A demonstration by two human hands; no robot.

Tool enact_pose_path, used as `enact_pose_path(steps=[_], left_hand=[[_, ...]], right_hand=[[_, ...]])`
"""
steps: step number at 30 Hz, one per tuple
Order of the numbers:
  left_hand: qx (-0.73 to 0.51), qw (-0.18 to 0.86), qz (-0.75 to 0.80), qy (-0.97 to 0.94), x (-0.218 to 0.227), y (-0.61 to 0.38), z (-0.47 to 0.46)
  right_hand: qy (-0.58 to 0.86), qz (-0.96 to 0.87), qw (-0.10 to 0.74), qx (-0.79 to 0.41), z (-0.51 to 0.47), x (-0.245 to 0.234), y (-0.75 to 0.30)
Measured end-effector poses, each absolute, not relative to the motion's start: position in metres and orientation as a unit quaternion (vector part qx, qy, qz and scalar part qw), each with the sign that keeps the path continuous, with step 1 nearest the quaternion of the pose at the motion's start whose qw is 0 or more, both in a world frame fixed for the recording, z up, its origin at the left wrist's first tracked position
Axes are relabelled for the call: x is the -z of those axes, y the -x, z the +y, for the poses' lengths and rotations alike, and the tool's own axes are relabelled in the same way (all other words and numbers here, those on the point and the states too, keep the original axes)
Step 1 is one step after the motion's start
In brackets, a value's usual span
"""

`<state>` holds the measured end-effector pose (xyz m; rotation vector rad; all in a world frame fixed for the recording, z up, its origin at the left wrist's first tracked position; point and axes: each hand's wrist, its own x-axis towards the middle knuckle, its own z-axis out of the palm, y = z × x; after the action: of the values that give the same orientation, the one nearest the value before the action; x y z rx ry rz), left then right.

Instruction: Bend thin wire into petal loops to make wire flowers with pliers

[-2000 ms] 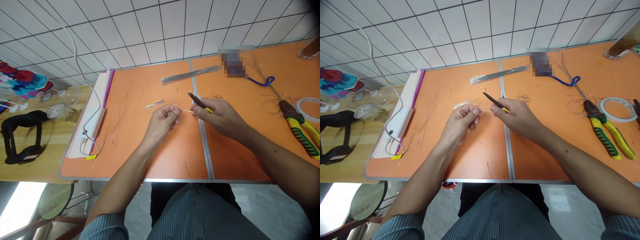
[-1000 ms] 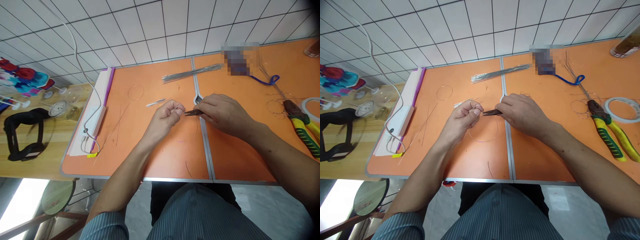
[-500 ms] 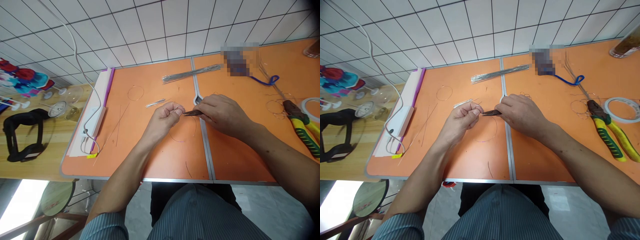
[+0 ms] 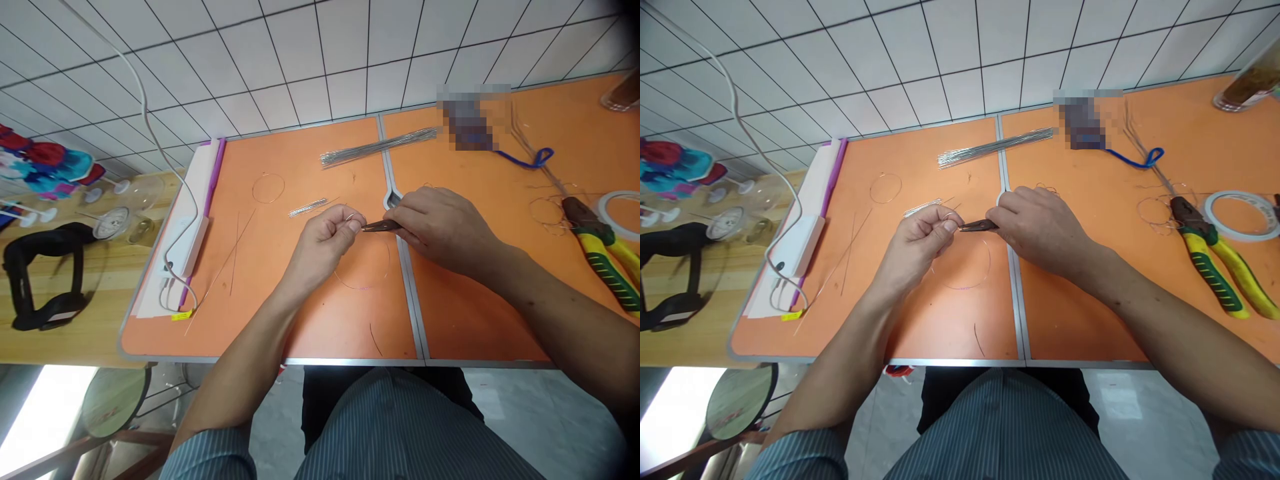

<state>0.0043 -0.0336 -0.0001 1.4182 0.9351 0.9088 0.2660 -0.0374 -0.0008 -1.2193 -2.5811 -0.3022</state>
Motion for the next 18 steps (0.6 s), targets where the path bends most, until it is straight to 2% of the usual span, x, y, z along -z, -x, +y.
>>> enact_pose_path(steps=[11,18], left_hand=[[-0.390,0.567,0.408,-0.601,-0.0024,-0.0062,-0.0346],[-0.385,0.550,0.439,-0.597,-0.0048,-0.0071,-0.0364]], right_hand=[[0.414,-0.891,0.136,0.125,-0.0375,0.0006,-0.2653],[0.432,-0.888,0.125,0.096,-0.0388,-0.0034,-0.2628]])
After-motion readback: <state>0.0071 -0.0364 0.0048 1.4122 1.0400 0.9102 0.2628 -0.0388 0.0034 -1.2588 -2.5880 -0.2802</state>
